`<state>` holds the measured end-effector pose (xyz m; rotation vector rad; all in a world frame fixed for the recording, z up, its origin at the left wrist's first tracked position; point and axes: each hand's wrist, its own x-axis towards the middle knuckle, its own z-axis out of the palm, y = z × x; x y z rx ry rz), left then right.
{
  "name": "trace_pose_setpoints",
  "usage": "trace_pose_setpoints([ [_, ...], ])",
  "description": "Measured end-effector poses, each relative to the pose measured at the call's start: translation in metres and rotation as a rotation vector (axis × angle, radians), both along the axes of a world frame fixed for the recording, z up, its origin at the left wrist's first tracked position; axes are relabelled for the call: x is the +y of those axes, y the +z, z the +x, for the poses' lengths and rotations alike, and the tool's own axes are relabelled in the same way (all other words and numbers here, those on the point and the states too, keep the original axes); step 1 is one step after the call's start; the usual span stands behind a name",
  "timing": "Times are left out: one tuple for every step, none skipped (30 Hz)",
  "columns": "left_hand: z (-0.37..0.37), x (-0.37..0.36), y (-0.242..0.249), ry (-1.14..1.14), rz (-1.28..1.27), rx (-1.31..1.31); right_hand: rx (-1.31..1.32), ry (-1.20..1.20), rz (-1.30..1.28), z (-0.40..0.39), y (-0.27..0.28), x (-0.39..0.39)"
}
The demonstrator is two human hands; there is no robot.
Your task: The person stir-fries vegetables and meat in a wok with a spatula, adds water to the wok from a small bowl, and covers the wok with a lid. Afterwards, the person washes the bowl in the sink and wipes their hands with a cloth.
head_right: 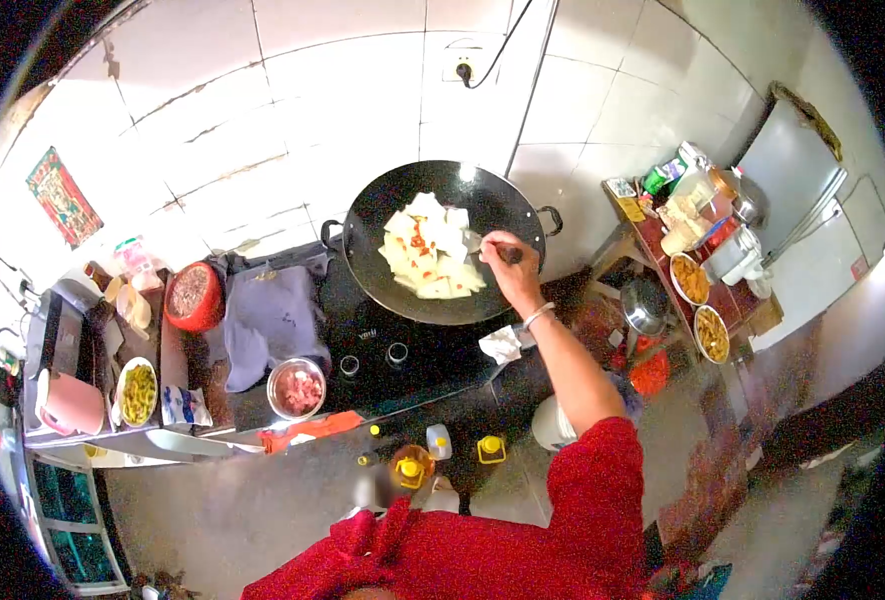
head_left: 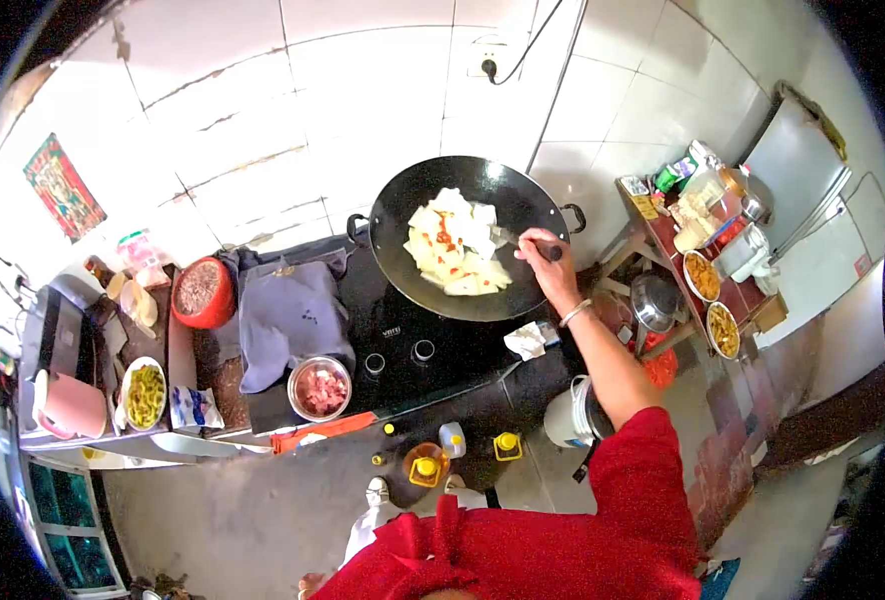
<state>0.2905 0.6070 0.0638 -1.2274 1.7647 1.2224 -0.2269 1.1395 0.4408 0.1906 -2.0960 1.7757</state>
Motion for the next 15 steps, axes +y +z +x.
trace_pose_setpoints([
  [0.0,0.001,-0.005,-0.015,0.013,0.001,0.046,0.029,0.056,0.002,0.01,-0.002],
  [0.0,0.001,-0.009,-0.033,0.022,0.005,0.043,0.017,0.082,0.012,0.027,-0.011],
  [-0.001,-0.001,-0.012,-0.051,0.03,0.014,0.032,0.039,0.097,0.016,0.037,-0.016],
  [-0.004,-0.004,-0.018,-0.071,0.04,0.026,0.024,0.061,0.112,0.02,0.044,-0.02],
  [-0.007,-0.007,-0.022,-0.092,0.053,0.042,0.022,0.056,0.119,0.026,0.052,-0.027],
  [-0.011,-0.013,-0.027,-0.118,0.064,0.07,0.024,0.068,0.09,0.031,0.059,-0.035],
  [-0.016,-0.021,-0.032,-0.157,0.071,0.102,0.028,0.078,0.059,0.034,0.062,-0.042],
  [-0.024,-0.027,-0.032,-0.195,0.081,0.134,0.031,0.072,0.061,0.035,0.062,-0.047],
  [-0.034,-0.03,-0.033,-0.234,0.084,0.161,0.025,0.079,0.18,0.036,0.061,-0.052],
  [-0.041,-0.035,-0.032,-0.239,0.084,0.164,0.018,0.087,0.297,0.037,0.057,-0.054],
  [-0.049,-0.039,-0.022,-0.068,0.077,0.14,0.027,0.091,0.359,0.031,0.039,-0.052],
  [-0.053,-0.043,-0.014,0.105,0.071,0.114,0.105,0.145,0.386,0.029,0.022,-0.051],
  [-0.056,-0.041,0.0,0.25,0.034,0.215,0.135,0.089,0.427,0.032,0.015,-0.054],
  [-0.053,-0.044,0.002,0.246,0.034,0.21,0.16,0.031,0.468,0.035,0.01,-0.055],
  [-0.048,-0.048,-0.004,0.241,0.037,0.188,0.149,0.01,0.518,0.037,0.01,-0.051],
])
